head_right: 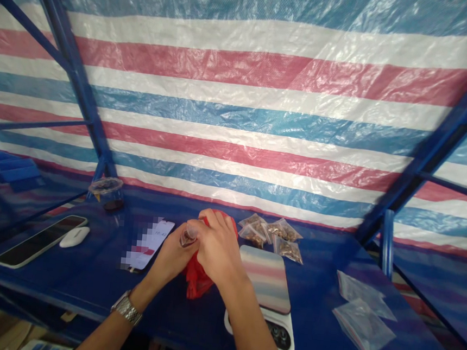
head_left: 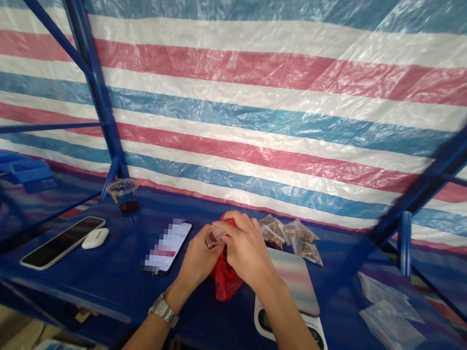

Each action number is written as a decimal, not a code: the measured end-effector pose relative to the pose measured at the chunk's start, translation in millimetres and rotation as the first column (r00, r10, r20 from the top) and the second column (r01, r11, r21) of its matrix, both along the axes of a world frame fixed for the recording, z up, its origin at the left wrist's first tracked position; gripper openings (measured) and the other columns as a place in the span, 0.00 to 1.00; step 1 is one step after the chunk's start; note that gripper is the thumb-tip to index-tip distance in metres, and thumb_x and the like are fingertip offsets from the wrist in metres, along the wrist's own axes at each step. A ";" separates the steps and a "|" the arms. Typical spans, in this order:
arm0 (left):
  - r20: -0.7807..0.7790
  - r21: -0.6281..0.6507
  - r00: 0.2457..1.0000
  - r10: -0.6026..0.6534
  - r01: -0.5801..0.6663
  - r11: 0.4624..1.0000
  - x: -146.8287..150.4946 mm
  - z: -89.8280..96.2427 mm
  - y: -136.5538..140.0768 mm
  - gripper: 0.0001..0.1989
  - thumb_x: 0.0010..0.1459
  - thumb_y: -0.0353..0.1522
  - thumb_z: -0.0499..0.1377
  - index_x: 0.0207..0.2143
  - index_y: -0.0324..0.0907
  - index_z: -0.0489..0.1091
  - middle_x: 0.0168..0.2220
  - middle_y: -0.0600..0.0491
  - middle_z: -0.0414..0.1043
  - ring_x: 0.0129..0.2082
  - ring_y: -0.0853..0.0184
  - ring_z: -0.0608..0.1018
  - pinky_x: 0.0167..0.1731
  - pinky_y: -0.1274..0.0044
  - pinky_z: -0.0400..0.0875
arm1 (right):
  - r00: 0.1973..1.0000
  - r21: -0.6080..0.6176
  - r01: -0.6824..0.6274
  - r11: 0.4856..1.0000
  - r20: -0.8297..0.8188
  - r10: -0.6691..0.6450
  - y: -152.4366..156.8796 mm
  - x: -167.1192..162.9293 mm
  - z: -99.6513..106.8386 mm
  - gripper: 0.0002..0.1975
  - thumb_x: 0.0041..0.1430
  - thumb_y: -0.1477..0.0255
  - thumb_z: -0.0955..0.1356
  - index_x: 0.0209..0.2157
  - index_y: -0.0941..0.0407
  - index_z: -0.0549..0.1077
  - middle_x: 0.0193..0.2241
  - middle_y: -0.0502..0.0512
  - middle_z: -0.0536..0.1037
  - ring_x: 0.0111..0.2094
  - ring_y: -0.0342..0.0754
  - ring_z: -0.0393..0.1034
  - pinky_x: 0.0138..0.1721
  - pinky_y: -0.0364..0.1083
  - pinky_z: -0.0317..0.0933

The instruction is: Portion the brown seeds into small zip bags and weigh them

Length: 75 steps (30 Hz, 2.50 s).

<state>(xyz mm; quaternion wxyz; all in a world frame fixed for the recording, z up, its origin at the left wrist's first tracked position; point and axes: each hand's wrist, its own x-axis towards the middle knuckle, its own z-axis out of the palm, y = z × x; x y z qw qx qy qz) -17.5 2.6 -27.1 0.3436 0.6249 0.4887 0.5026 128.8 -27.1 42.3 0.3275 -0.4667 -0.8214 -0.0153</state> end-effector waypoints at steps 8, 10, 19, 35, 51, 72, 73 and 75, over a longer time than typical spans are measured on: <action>-0.187 -0.070 0.974 0.128 -0.143 0.987 -17.7 13.2 -12.7 0.10 0.56 0.39 0.63 0.33 0.45 0.66 0.28 0.55 0.72 0.30 0.61 0.76 0.33 0.72 0.65 | 0.973 -0.278 0.207 0.938 0.159 -0.168 5.4 23.4 -6.6 0.20 0.56 0.83 0.69 0.47 0.51 0.82 0.49 0.58 0.79 0.52 0.56 0.71 0.54 0.55 0.55; -0.282 -0.167 0.956 0.079 -0.130 0.977 -21.0 15.9 -21.9 0.14 0.55 0.44 0.64 0.34 0.45 0.66 0.29 0.54 0.74 0.32 0.58 0.78 0.33 0.71 0.65 | 0.955 -0.335 0.238 0.912 0.251 -0.157 5.6 25.4 -12.5 0.19 0.53 0.83 0.69 0.45 0.53 0.82 0.47 0.59 0.79 0.53 0.57 0.71 0.54 0.55 0.55; -0.072 -0.311 0.997 -0.043 0.018 0.950 -9.6 9.6 -14.6 0.12 0.49 0.30 0.65 0.35 0.44 0.65 0.30 0.54 0.77 0.33 0.60 0.79 0.36 0.72 0.67 | 0.895 -0.214 0.346 0.913 0.368 -0.253 20.6 17.9 -34.3 0.25 0.55 0.82 0.69 0.55 0.56 0.78 0.56 0.64 0.76 0.58 0.61 0.66 0.57 0.56 0.54; 0.111 -0.293 0.990 0.083 -0.047 0.955 3.1 8.5 9.9 0.07 0.52 0.25 0.58 0.35 0.42 0.68 0.31 0.57 0.73 0.32 0.67 0.76 0.35 0.76 0.68 | 0.974 -0.355 0.164 0.920 0.204 -0.094 19.0 29.5 -34.8 0.28 0.47 0.87 0.67 0.48 0.52 0.80 0.49 0.54 0.82 0.54 0.54 0.70 0.54 0.52 0.49; -0.035 -0.125 0.999 0.018 -0.022 0.992 -5.2 16.9 -7.6 0.07 0.53 0.26 0.59 0.35 0.44 0.66 0.29 0.59 0.69 0.31 0.67 0.74 0.36 0.75 0.67 | 0.954 -0.494 -0.060 0.868 -0.284 -0.095 18.8 35.1 -47.3 0.18 0.58 0.82 0.69 0.48 0.53 0.81 0.41 0.53 0.87 0.44 0.52 0.81 0.52 0.49 0.67; -0.076 0.067 0.996 0.037 -0.032 0.997 2.3 4.5 -4.2 0.06 0.57 0.33 0.63 0.37 0.44 0.70 0.35 0.53 0.75 0.36 0.62 0.77 0.39 0.72 0.71 | 1.000 -0.036 0.023 0.999 -0.008 -0.023 0.3 6.7 -2.5 0.20 0.67 0.81 0.66 0.55 0.48 0.78 0.53 0.55 0.78 0.54 0.53 0.69 0.54 0.52 0.56; -0.073 0.072 0.996 0.043 -0.038 0.997 1.9 4.3 -3.8 0.06 0.57 0.33 0.63 0.37 0.44 0.70 0.35 0.53 0.74 0.36 0.62 0.77 0.39 0.72 0.71 | 0.998 -0.056 0.042 0.998 -0.042 -0.044 1.8 8.3 -3.2 0.19 0.68 0.79 0.66 0.55 0.48 0.78 0.53 0.55 0.78 0.54 0.53 0.70 0.55 0.53 0.57; -0.065 0.083 0.996 0.059 -0.054 0.995 0.5 4.0 -2.8 0.06 0.56 0.32 0.63 0.36 0.44 0.70 0.34 0.54 0.73 0.36 0.63 0.76 0.39 0.72 0.70 | 0.990 -0.099 0.088 0.991 -0.103 -0.098 4.9 12.3 -4.4 0.17 0.68 0.76 0.68 0.55 0.49 0.78 0.53 0.56 0.78 0.55 0.54 0.71 0.56 0.53 0.58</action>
